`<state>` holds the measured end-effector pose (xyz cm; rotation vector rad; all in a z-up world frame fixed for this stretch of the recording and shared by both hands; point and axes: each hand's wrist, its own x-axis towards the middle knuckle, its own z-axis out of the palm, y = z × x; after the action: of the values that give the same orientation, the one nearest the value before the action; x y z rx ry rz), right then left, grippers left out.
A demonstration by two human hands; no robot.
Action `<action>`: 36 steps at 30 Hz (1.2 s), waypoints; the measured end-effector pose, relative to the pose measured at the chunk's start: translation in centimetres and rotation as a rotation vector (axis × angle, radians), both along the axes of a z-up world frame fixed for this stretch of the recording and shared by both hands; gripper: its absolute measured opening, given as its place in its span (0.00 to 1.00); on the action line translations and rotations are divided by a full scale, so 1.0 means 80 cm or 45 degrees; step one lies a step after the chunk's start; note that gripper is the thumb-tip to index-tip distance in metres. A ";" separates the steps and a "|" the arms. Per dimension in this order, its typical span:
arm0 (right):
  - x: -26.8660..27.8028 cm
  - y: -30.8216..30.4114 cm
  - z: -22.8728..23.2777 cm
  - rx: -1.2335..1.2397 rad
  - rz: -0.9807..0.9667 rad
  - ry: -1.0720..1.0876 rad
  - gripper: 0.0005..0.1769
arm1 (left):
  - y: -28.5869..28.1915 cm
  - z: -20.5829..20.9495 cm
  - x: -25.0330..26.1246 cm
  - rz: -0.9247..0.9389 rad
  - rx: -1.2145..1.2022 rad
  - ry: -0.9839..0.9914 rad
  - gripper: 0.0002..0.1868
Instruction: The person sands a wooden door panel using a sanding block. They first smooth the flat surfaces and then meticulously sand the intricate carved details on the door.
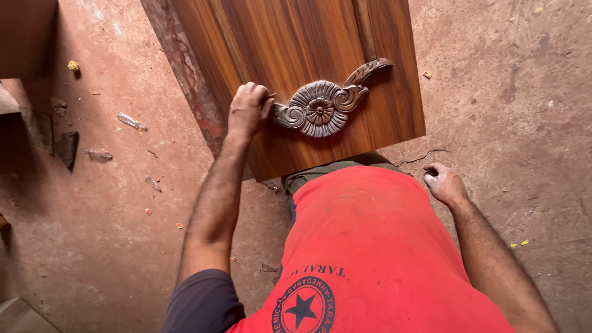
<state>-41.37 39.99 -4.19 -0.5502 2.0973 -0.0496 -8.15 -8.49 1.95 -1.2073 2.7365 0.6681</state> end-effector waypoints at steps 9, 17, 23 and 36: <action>0.008 -0.004 0.005 0.075 -0.021 -0.008 0.26 | 0.026 0.010 -0.038 -0.276 -0.067 0.228 0.03; 0.001 0.008 -0.007 0.070 -0.004 -0.027 0.26 | 0.037 -0.041 -0.050 -0.651 -0.446 0.273 0.12; -0.003 0.001 -0.001 -0.008 -0.026 -0.006 0.25 | 0.008 -0.026 -0.017 -0.432 -0.237 0.026 0.03; -0.001 0.005 -0.003 0.041 0.025 0.001 0.25 | 0.030 -0.028 -0.057 -0.832 -0.304 0.224 0.15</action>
<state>-41.43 40.38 -4.41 -0.5511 2.0897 -0.0046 -12.73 -6.09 -0.31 -0.2190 3.1449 0.3851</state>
